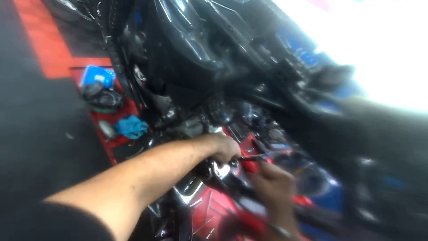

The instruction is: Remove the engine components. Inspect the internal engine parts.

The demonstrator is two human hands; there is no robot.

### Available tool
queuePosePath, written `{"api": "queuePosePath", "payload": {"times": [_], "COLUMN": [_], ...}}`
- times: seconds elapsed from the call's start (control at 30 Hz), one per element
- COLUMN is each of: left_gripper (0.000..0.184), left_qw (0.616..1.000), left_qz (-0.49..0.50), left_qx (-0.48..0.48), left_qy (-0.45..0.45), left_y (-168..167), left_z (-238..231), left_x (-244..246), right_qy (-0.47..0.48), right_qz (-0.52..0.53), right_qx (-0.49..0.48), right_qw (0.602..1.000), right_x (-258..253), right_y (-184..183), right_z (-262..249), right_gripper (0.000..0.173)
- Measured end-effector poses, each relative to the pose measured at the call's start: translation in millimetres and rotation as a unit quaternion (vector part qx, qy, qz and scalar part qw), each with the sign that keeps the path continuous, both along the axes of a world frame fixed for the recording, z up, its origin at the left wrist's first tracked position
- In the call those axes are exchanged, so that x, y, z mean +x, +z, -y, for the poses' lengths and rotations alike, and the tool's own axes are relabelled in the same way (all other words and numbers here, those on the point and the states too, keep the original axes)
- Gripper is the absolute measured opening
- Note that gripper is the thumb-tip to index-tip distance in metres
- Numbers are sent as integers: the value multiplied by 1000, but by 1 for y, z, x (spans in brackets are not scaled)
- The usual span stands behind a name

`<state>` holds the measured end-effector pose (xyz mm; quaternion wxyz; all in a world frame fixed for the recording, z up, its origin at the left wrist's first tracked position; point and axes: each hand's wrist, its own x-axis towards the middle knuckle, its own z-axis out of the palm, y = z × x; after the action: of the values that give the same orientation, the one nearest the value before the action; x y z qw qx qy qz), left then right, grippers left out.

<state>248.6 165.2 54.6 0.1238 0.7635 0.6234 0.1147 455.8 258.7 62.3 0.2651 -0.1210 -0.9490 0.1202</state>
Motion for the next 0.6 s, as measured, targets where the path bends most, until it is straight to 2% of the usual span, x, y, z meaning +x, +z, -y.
{"api": "queuePosePath", "payload": {"times": [0.07, 0.13, 0.23, 0.27, 0.37, 0.4, 0.5, 0.53, 0.6], "left_gripper": [20, 19, 19, 19, 20, 21, 20, 19, 19], "left_qw": [1000, 1000, 1000, 1000, 1000, 1000, 1000, 1000, 1000], "left_qz": [0, -1, -8, -7, 4, 3, 3, 2, 0], "left_qx": [-1, 4, 12, 9, 0, 2, 9, 7, 6], "left_qy": [1, -4, -4, -3, -5, -3, 4, 5, 5], "left_y": [-5, -7, -5, -6, -8, -6, -7, -7, -8], "left_z": [0, -2, -3, -3, 0, -1, 0, 0, -3], "left_x": [2, 3, 1, 2, 3, 3, 3, 3, 1], "right_qy": [-10, 0, -20, -31, -11, -3, -16, -13, 16], "right_qz": [8, 33, -26, -24, 121, 97, -98, -114, -34], "right_qx": [0, 3, -4, -7, -28, -20, -73, -68, -41], "right_qw": [1000, 999, 999, 999, 992, 995, 992, 991, 998], "right_x": [0, -6, 5, 7, -1, -1, 7, 4, -6], "right_y": [0, -18, 6, 4, -32, -34, -19, -21, -34], "right_z": [7, 11, 3, 4, 18, 16, 11, 12, 14], "right_gripper": [25, 25, 25, 25, 22, 23, 28, 29, 28]}}
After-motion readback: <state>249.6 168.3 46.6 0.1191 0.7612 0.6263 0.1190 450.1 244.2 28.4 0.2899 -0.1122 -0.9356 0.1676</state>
